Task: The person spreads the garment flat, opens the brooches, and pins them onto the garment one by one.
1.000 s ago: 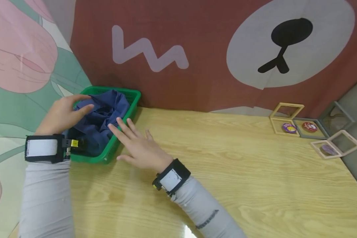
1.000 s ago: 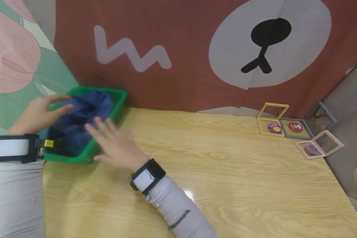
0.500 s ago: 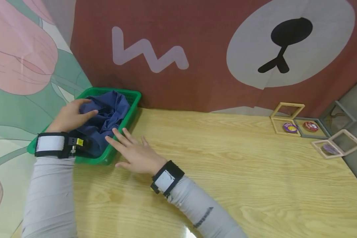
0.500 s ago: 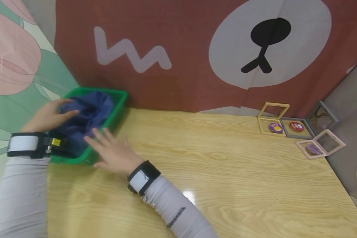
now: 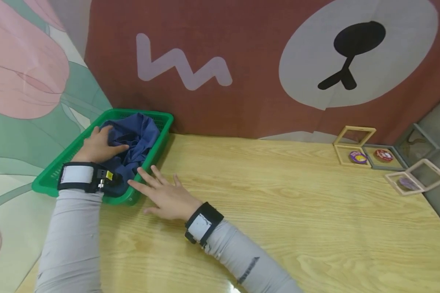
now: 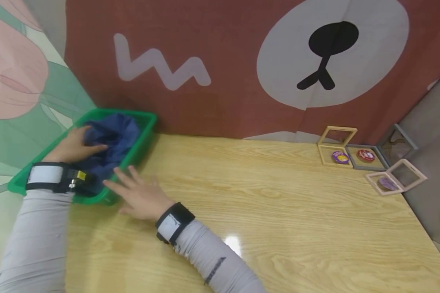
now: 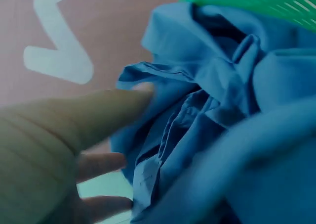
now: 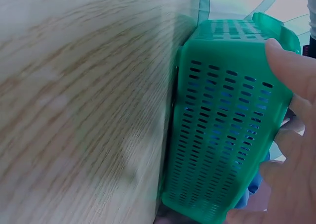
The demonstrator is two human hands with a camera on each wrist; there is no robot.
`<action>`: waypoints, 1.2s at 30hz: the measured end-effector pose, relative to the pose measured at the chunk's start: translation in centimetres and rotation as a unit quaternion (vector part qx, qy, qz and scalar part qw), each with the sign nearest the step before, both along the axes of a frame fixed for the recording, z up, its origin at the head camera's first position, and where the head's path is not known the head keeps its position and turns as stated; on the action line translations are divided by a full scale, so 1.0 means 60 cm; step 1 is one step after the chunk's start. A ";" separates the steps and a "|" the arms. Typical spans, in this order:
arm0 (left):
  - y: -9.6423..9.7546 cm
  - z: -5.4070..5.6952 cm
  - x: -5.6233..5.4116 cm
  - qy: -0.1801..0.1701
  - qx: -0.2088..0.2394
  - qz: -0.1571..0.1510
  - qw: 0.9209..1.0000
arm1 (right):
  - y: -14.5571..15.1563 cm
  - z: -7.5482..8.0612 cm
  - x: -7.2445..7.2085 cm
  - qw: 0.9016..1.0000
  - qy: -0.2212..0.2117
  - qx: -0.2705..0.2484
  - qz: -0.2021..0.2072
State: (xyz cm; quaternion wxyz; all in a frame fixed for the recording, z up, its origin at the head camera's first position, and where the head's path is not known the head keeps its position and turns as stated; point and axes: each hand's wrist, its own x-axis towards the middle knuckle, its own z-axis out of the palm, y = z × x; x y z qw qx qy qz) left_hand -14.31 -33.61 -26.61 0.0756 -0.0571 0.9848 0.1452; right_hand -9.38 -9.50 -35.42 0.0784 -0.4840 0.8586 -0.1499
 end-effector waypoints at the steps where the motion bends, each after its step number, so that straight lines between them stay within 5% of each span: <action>1: 0.000 -0.002 -0.001 -0.010 -0.003 0.000 1.000 | 0.000 0.000 0.000 1.000 0.001 0.000 -0.001; 11: 0.003 -0.025 -0.011 -0.098 -0.018 0.018 0.995 | -0.007 -0.010 0.008 1.000 0.006 0.002 -0.010; 22: -0.032 -0.076 -0.056 -0.178 -0.022 -0.012 0.984 | -0.006 -0.023 0.007 0.999 0.034 0.000 -0.023; 31: -0.029 -0.079 -0.069 -0.183 -0.014 -0.011 0.983 | -0.003 -0.021 0.008 0.998 0.046 -0.006 -0.036; 36: -0.039 -0.096 -0.075 -0.167 -0.005 -0.023 0.986 | -0.006 -0.024 0.008 0.998 0.054 -0.008 -0.041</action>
